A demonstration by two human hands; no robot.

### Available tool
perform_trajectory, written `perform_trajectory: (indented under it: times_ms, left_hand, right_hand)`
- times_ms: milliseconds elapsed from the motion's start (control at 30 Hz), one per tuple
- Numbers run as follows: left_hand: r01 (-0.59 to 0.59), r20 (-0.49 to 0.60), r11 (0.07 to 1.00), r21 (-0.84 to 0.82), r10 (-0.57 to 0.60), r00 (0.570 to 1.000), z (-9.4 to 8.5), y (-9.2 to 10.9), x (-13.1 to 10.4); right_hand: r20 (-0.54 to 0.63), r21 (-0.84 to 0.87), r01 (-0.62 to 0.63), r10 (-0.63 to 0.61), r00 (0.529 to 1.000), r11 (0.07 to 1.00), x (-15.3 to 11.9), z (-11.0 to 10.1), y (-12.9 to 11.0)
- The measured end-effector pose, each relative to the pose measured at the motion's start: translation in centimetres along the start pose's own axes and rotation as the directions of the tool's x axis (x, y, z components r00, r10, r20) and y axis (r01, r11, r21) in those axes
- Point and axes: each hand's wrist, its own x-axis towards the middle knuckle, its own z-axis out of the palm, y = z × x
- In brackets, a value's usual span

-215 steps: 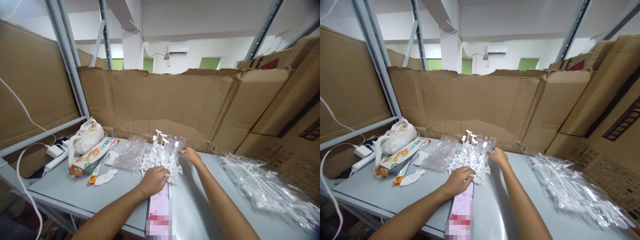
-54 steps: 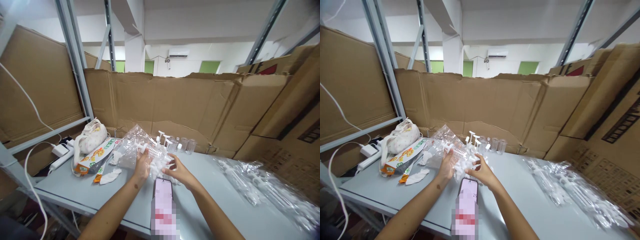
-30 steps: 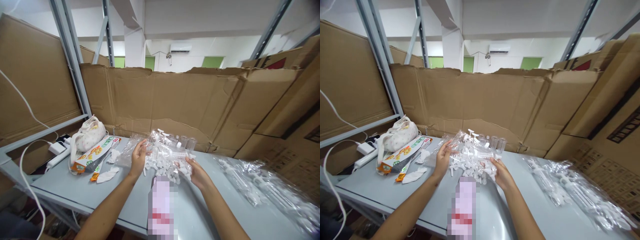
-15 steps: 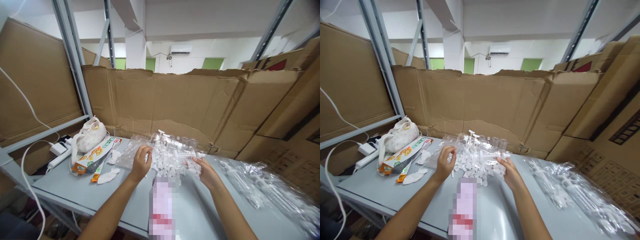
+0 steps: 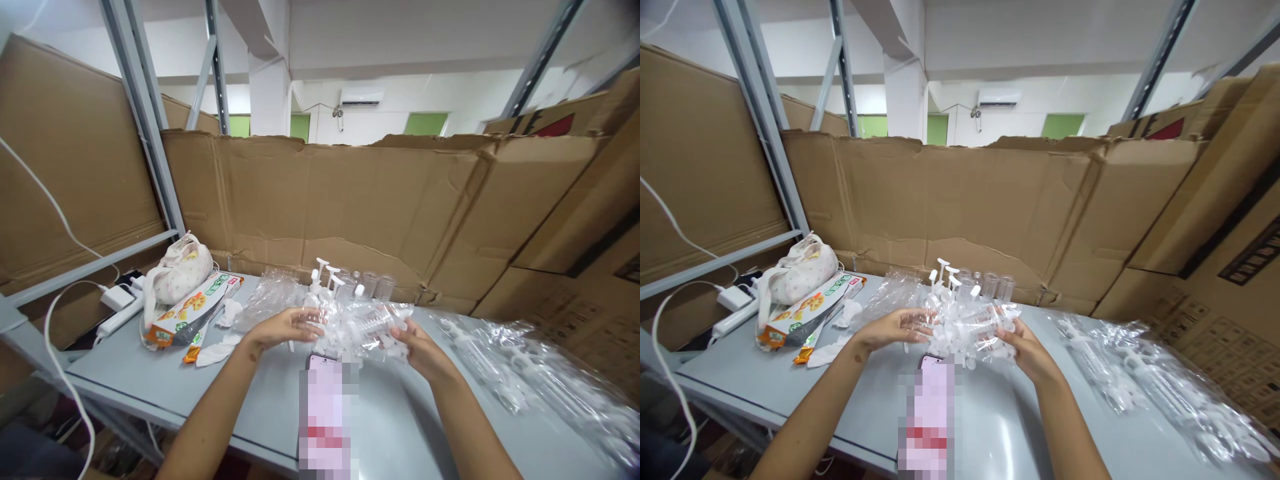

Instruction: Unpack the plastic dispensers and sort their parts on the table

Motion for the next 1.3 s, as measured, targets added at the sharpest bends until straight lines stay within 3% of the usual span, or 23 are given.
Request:
perform_trajectory:
  times_ms: [67, 167, 300, 500, 633, 800, 1000, 1167, 1300]
  left_hand:
    - [0.026, 0.104, 0.999, 0.03, -0.029, 0.994, 0.2, 0.1, -0.3]
    - [0.048, 0.152, 0.999, 0.023, -0.051, 0.987, 0.4, 0.0, -0.2]
    - [0.032, 0.157, 0.997, 0.067, -0.042, 0.987, 1.0, -0.6, 0.3]
    - [0.008, 0.088, 1.0, 0.008, -0.008, 0.996, 1.6, -1.5, 1.0]
    - [-0.025, -0.021, 0.999, -0.04, 0.024, 0.999, 1.6, -1.2, 1.1]
    - [-0.119, -0.186, 0.993, 0.027, 0.122, 0.975, 0.4, -1.4, 1.6]
    - [-0.135, -0.416, 0.986, 0.102, 0.165, 0.894, -1.7, -1.4, 1.8]
    - [-0.17, -0.485, 0.973, 0.156, 0.225, 0.845, -2.6, -0.5, 1.1]
    - [-0.23, -0.567, 0.949, 0.214, 0.313, 0.762, -3.1, 0.2, 0.6]
  right_hand:
    - [0.053, -0.028, 0.012, -0.011, 0.999, 1.0, 0.1, -0.2, 0.2]
    - [0.089, -0.069, -0.004, 0.01, 0.996, 0.998, 0.2, -0.2, 0.6]
    - [0.166, -0.108, -0.011, 0.029, 0.986, 0.994, 0.4, 0.2, 0.9]
    - [0.26, -0.019, 0.011, -0.006, 0.966, 1.0, 0.2, 0.0, 0.4]
    - [0.125, -0.012, 0.078, -0.076, 0.989, 0.997, 0.7, -0.4, 0.8]
    - [-0.066, -0.112, 0.083, -0.091, 0.994, 0.99, 1.7, -0.6, 1.5]
    - [-0.333, -0.188, 0.184, -0.238, 0.912, 0.965, 1.0, -2.6, -0.1]
    - [-0.392, -0.22, 0.245, -0.316, 0.864, 0.944, 0.2, -3.4, -1.3]
    - [-0.401, -0.268, 0.28, -0.371, 0.838, 0.922, -0.1, -3.1, -1.8]
